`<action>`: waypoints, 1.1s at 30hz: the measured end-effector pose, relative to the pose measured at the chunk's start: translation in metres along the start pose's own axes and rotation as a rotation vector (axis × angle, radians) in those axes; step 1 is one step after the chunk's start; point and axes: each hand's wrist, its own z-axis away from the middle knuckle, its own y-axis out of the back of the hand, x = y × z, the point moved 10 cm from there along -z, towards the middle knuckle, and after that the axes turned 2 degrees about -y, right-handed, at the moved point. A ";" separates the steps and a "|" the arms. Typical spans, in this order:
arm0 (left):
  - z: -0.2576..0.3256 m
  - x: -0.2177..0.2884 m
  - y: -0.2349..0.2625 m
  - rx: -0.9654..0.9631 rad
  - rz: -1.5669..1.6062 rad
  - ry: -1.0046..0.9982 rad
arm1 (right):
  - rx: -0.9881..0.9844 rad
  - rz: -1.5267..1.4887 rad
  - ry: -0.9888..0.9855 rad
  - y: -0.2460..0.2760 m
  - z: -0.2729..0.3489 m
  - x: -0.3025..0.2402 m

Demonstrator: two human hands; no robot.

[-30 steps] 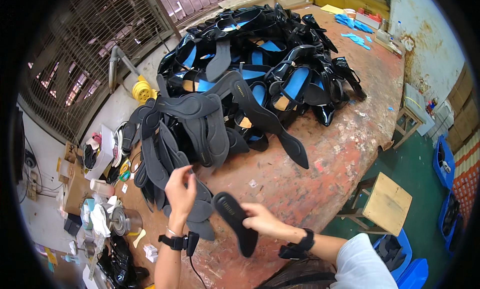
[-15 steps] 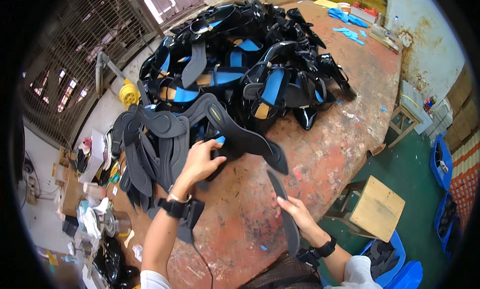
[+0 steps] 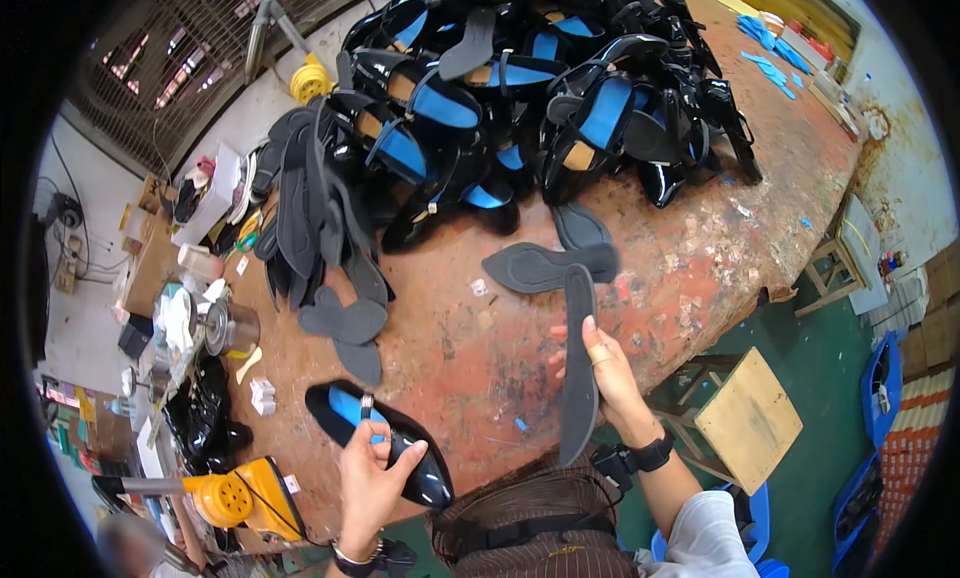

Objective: Inserting insoles into shoes, inspecting them, and cleaning them at a shoe factory workstation.

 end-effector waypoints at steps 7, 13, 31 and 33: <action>-0.012 -0.061 -0.078 -0.088 0.486 -0.126 | 0.212 0.390 0.245 0.013 0.008 -0.040; 0.028 -0.052 0.008 0.210 -0.581 -0.467 | 0.039 1.126 0.794 -0.069 0.054 -0.061; 0.053 -0.177 0.023 0.435 -0.011 -0.523 | -0.889 1.183 0.996 -0.270 0.089 0.126; 0.052 -0.180 0.022 0.441 -0.013 -0.516 | -0.916 1.174 0.952 -0.278 0.090 0.135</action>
